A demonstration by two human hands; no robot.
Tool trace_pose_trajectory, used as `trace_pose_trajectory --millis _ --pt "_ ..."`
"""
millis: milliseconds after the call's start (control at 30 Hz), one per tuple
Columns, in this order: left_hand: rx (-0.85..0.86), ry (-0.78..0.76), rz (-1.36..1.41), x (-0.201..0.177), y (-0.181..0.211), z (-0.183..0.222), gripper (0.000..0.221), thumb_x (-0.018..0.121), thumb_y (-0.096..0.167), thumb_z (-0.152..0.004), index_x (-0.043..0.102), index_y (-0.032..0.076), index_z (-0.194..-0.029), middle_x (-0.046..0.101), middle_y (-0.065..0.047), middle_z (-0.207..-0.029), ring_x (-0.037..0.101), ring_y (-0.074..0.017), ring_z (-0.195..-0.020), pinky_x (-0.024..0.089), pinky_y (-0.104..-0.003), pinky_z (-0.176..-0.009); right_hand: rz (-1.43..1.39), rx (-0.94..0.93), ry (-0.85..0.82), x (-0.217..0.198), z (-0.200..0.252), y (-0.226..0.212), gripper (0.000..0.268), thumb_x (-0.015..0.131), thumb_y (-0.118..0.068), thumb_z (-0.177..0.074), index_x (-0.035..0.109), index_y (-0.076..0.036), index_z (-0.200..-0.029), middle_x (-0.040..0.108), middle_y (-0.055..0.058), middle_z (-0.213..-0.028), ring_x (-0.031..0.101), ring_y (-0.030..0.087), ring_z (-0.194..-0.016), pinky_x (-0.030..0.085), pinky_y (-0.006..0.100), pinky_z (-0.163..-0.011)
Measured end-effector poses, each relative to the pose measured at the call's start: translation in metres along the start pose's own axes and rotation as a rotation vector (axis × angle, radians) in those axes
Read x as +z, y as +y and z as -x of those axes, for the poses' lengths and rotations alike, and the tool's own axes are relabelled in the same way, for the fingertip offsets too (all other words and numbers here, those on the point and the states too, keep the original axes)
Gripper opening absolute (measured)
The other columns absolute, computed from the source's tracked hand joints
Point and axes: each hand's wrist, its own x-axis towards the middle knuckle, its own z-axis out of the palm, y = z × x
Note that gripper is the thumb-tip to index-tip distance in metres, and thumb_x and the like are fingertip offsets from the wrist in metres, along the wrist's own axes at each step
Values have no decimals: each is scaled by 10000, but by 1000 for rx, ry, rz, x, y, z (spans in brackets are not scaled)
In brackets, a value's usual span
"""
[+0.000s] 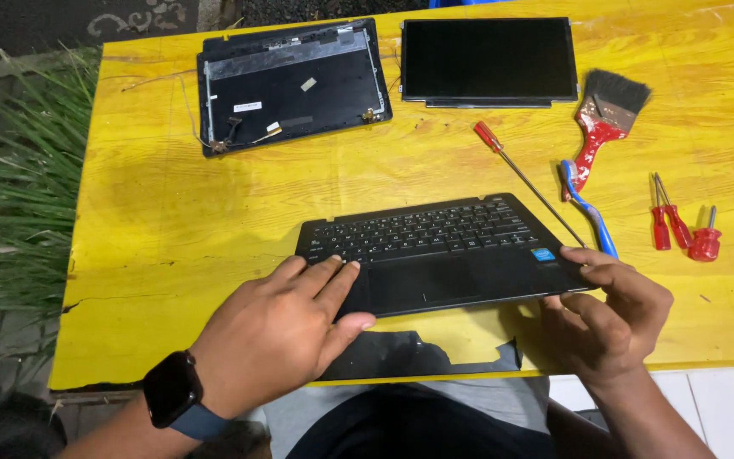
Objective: Removing the keyboard cover and disconnecting internal ribbon cables from a laptop during disassembly.
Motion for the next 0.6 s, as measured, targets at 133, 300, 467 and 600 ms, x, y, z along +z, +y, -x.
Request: trace_pose_trajectory --millis 133,300,467,600 --pt "36 -87 63 1 -3 0 607 438 464 -1079 601 -33 -1387 673 -206 -1318 623 -351 -1216 505 -450 -974 -13 18 -10 -1 0 -1 298 800 -3 -888 576 -19 -1084 472 289 -1129 697 601 -1066 628 628 -931" --pt "54 -73 29 -4 -2 -6 591 461 459 -1075 627 -44 -1338 690 -225 -1268 664 -399 -1087 535 -468 -922 35 -23 8 2 -10 -6 255 757 2 -920 528 22 -1032 464 296 -1047 706 603 -990 636 651 -906" --pt "48 -74 -16 1 3 -4 587 484 491 -1063 644 -17 -1312 705 -220 -1232 683 -397 -988 564 -441 -811 199 -15 0 1 -12 -14 296 820 45 -904 539 26 -996 464 269 -1125 689 442 -976 567 511 -860" --pt "49 -175 34 3 4 -8 600 465 491 -1074 612 -48 -1293 674 -268 -1243 676 -416 -962 592 -502 -692 365 -21 27 0 -12 -11 258 838 -73 -919 584 -42 -954 503 192 -989 561 308 -861 398 437 -720"
